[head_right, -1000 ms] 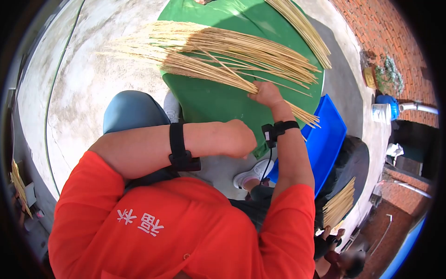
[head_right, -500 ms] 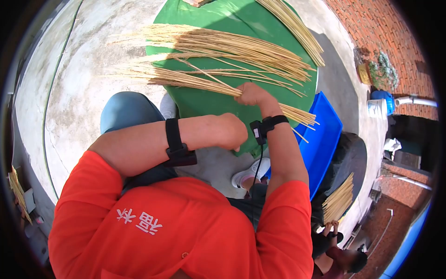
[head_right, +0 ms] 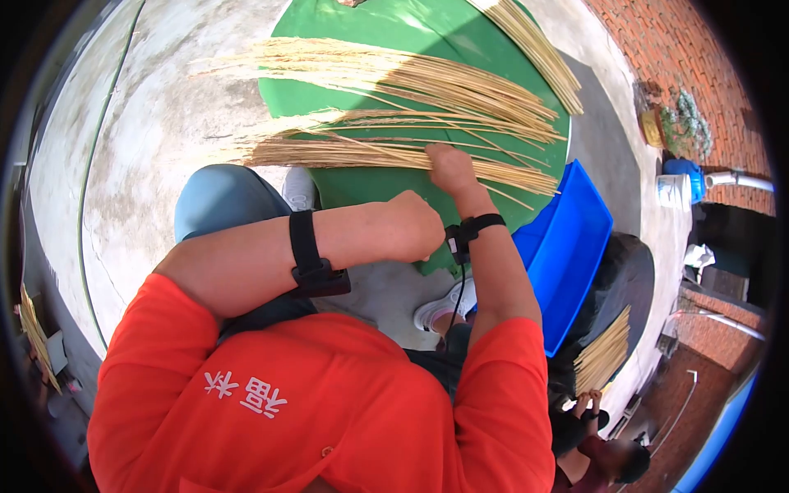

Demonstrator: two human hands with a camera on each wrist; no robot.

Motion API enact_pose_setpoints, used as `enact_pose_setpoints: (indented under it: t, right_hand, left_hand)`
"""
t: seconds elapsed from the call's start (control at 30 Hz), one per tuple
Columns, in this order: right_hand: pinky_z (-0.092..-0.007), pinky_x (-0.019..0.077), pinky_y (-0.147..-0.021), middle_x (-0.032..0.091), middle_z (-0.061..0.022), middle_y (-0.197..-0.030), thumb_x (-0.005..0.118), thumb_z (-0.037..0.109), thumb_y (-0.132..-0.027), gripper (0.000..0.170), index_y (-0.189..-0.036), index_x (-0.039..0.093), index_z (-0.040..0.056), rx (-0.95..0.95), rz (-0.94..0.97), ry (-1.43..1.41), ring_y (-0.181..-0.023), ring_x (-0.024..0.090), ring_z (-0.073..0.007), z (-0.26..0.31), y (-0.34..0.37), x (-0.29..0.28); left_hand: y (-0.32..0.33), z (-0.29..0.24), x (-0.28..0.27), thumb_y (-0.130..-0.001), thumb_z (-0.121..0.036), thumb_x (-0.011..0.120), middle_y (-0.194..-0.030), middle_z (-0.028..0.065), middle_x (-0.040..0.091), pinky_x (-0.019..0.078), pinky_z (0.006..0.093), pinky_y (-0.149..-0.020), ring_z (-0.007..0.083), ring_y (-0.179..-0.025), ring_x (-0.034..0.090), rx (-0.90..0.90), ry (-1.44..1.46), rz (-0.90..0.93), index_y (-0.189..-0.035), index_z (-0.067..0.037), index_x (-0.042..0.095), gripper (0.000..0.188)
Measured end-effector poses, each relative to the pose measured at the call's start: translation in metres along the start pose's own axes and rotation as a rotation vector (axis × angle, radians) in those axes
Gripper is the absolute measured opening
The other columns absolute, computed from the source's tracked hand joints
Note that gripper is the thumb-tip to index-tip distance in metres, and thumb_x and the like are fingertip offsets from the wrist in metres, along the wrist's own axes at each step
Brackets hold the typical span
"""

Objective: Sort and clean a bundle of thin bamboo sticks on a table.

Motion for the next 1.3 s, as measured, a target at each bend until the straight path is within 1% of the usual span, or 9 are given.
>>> enact_pose_setpoints:
  t: [0.13,0.2,0.33,0.43,0.5,0.8,0.93,1.0,1.3]
  right_hand:
    - [-0.0420,0.0477,-0.075,0.060,-0.0117,-0.089,0.060,0.003,-0.068,0.040,-0.107,0.054,0.0068,0.048,-0.057,0.015,-0.087,0.058,-0.0326,-0.008,-0.002,0.009]
    - [-0.0396,0.0483,-0.079,0.056,-0.0125,-0.102,0.064,0.000,-0.067,0.056,-0.120,0.047,0.0058,0.142,-0.116,0.073,-0.095,0.055,-0.0323,-0.011,-0.007,0.012]
    - [-0.0406,0.0479,-0.082,0.053,-0.0148,-0.107,0.061,-0.002,-0.067,0.057,-0.121,0.046,0.0020,0.151,-0.050,0.048,-0.103,0.052,-0.0315,-0.014,-0.020,0.016]
    - [-0.0406,0.0475,-0.083,0.052,-0.0151,-0.106,0.061,-0.003,-0.067,0.055,-0.120,0.046,0.0012,0.119,-0.102,0.054,-0.104,0.050,-0.0326,-0.019,-0.029,0.021]
    - [-0.0386,0.0475,-0.085,0.051,-0.0156,-0.103,0.062,0.002,-0.067,0.045,-0.109,0.050,0.0016,0.139,-0.070,0.116,-0.101,0.050,-0.0323,-0.018,-0.035,0.015]
    - [-0.0401,0.0468,-0.082,0.051,-0.0146,-0.102,0.063,0.007,-0.067,0.039,-0.104,0.051,0.0019,0.090,-0.153,0.143,-0.101,0.049,-0.0315,-0.031,-0.048,0.018]
    - [-0.0408,0.0449,-0.083,0.051,-0.0134,-0.101,0.064,0.005,-0.065,0.038,-0.101,0.052,0.0040,0.123,-0.076,0.163,-0.101,0.049,-0.0318,-0.032,-0.053,0.016]
    - [-0.0398,0.0455,-0.076,0.054,-0.0111,-0.097,0.059,0.005,-0.070,0.028,-0.097,0.054,0.0063,0.078,-0.040,0.244,-0.099,0.052,-0.0286,-0.030,-0.053,0.015]
    - [-0.0384,0.0462,-0.076,0.058,-0.0069,-0.089,0.060,0.006,-0.070,0.022,-0.091,0.057,0.0090,-0.011,-0.105,0.280,-0.091,0.056,-0.0257,-0.029,-0.043,0.022]
  left_hand:
    - [-0.004,-0.001,0.006,-0.078,-0.026,0.064,-0.082,0.0061,0.068,0.0492,0.0381,-0.063,0.0246,-0.079,0.066,-0.003,-0.028,0.044,-0.084,-0.008,0.071,0.019]
    - [-0.006,-0.001,0.005,-0.076,-0.024,0.064,-0.082,0.0062,0.068,0.0490,0.0376,-0.062,0.0243,-0.078,0.066,-0.001,-0.040,0.062,-0.083,-0.008,0.070,0.018]
    - [-0.009,-0.001,0.005,-0.075,-0.019,0.063,-0.082,0.0061,0.068,0.0488,0.0373,-0.061,0.0237,-0.078,0.066,-0.031,-0.027,0.064,-0.083,-0.008,0.070,0.015]
    - [-0.005,-0.003,0.004,-0.074,-0.014,0.062,-0.083,0.0063,0.069,0.0487,0.0369,-0.060,0.0231,-0.078,0.066,-0.006,-0.056,0.093,-0.083,-0.009,0.071,0.014]
    - [-0.004,-0.004,0.004,-0.072,-0.011,0.060,-0.084,0.0065,0.069,0.0485,0.0366,-0.060,0.0229,-0.079,0.066,0.004,-0.089,0.086,-0.083,-0.010,0.071,0.015]
    - [-0.003,-0.006,0.004,-0.072,-0.011,0.061,-0.087,0.0063,0.069,0.0477,0.0375,-0.060,0.0236,-0.081,0.066,0.003,-0.067,0.130,-0.085,-0.009,0.071,0.016]
    - [-0.003,-0.005,0.002,-0.071,-0.011,0.062,-0.088,0.0062,0.069,0.0477,0.0374,-0.061,0.0236,-0.082,0.066,-0.005,-0.056,0.100,-0.085,-0.010,0.071,0.017]
    - [-0.002,-0.006,-0.004,-0.071,-0.011,0.062,-0.088,0.0064,0.069,0.0478,0.0373,-0.062,0.0234,-0.082,0.066,-0.017,-0.056,0.137,-0.086,-0.009,0.071,0.017]
    - [-0.002,-0.004,0.000,-0.072,-0.012,0.062,-0.089,0.0066,0.069,0.0482,0.0371,-0.063,0.0231,-0.083,0.066,-0.015,-0.060,0.103,-0.087,-0.010,0.071,0.018]
Point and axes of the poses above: each hand's wrist, its own y-axis away from the middle knuckle, its own x-axis out of the palm, z = x × y, the point moved 1 cm from there along -y, towards the middle knuckle
